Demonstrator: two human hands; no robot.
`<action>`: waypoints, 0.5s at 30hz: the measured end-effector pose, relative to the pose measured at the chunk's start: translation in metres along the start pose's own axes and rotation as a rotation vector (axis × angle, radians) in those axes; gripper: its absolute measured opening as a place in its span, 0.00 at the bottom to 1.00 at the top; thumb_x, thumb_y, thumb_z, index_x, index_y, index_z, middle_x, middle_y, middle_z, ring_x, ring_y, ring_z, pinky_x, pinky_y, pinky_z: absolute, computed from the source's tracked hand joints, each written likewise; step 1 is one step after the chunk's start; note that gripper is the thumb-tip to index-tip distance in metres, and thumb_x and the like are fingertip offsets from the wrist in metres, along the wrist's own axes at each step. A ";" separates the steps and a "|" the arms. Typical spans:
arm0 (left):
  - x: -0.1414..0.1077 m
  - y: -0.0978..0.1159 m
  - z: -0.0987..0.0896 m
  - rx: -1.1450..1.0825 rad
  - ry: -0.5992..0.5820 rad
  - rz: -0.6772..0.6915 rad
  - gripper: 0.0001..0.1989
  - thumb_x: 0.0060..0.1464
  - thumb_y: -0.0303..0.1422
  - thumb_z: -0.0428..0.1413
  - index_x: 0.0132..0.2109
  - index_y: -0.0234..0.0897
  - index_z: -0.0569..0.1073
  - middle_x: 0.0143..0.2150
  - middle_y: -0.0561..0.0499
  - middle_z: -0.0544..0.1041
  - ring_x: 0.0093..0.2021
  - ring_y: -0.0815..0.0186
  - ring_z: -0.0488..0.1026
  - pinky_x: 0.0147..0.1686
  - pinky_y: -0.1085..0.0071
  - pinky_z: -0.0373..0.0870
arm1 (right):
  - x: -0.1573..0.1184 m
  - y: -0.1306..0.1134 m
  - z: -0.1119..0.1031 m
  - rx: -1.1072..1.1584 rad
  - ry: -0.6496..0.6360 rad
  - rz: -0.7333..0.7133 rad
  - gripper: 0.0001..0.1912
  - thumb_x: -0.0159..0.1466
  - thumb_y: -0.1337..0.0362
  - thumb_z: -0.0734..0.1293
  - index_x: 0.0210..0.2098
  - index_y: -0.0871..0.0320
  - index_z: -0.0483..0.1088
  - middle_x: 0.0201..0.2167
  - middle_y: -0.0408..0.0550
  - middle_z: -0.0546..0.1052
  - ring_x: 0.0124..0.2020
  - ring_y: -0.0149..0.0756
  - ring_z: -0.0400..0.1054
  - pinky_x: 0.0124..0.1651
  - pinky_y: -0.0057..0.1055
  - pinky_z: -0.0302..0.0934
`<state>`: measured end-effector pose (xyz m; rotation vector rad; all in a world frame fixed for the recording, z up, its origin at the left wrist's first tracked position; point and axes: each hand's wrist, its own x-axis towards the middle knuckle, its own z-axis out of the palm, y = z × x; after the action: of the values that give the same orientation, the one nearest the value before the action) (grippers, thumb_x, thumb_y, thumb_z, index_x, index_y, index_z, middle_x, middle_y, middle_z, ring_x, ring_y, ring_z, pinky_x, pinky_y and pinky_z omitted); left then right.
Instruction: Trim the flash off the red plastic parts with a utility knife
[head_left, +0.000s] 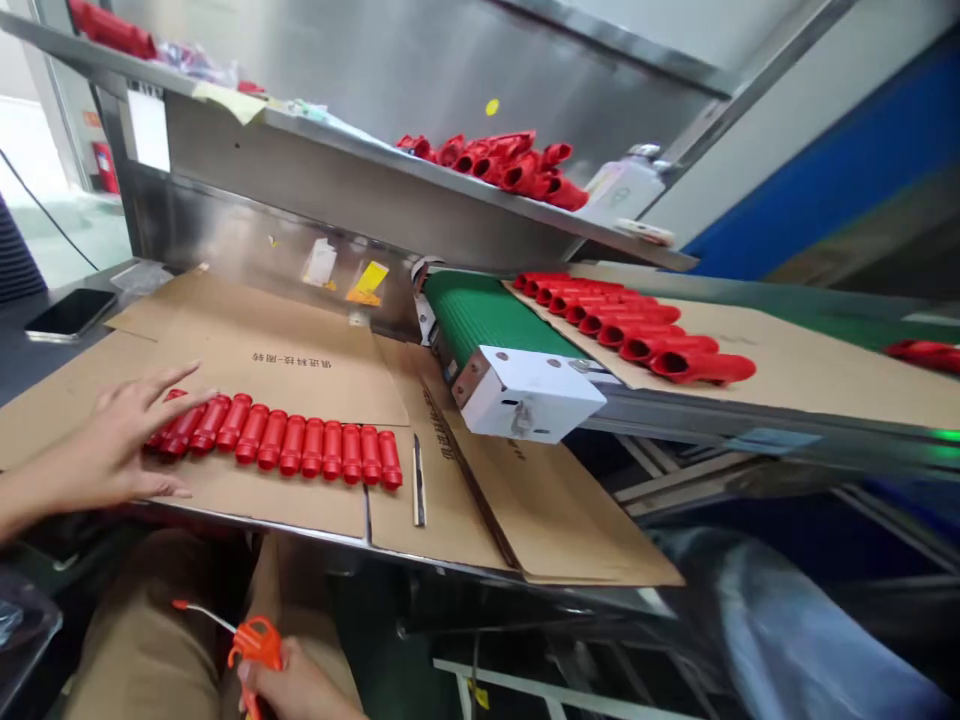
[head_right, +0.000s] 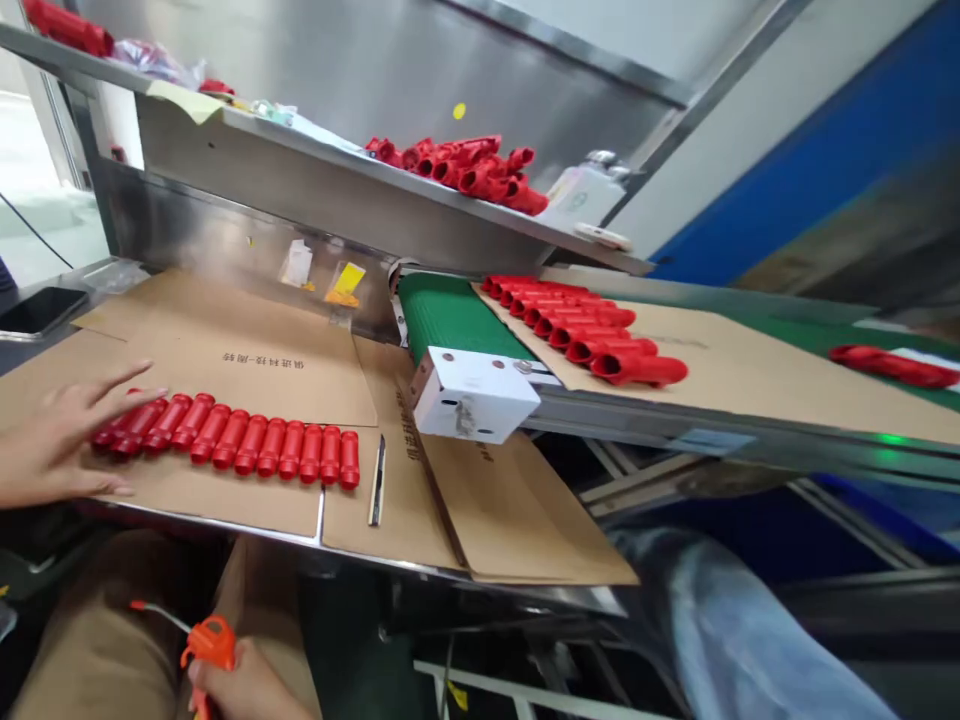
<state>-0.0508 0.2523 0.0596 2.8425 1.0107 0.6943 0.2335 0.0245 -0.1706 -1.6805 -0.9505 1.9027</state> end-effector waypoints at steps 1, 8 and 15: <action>0.021 -0.003 0.005 0.017 -0.062 0.009 0.52 0.59 0.59 0.67 0.83 0.57 0.58 0.87 0.34 0.53 0.77 0.25 0.63 0.69 0.27 0.61 | -0.001 0.001 -0.003 0.022 -0.014 -0.026 0.10 0.62 0.57 0.75 0.33 0.57 0.79 0.23 0.37 0.76 0.22 0.26 0.65 0.31 0.24 0.60; 0.061 -0.022 0.024 -0.022 -0.273 0.019 0.44 0.62 0.59 0.62 0.79 0.49 0.68 0.78 0.37 0.74 0.74 0.35 0.71 0.69 0.42 0.66 | 0.006 0.008 -0.013 0.132 -0.082 -0.142 0.16 0.60 0.52 0.76 0.28 0.58 0.75 0.24 0.40 0.75 0.25 0.27 0.65 0.33 0.26 0.58; 0.050 -0.023 0.017 -0.057 -0.254 0.046 0.47 0.57 0.60 0.68 0.77 0.49 0.70 0.77 0.39 0.74 0.75 0.35 0.70 0.72 0.44 0.59 | 0.022 0.014 -0.006 0.123 -0.117 -0.132 0.17 0.60 0.50 0.75 0.35 0.59 0.79 0.24 0.39 0.75 0.23 0.27 0.64 0.30 0.25 0.57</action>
<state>-0.0228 0.3030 0.0604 2.8185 0.8751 0.3460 0.2370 0.0317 -0.1957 -1.4157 -0.9432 1.9462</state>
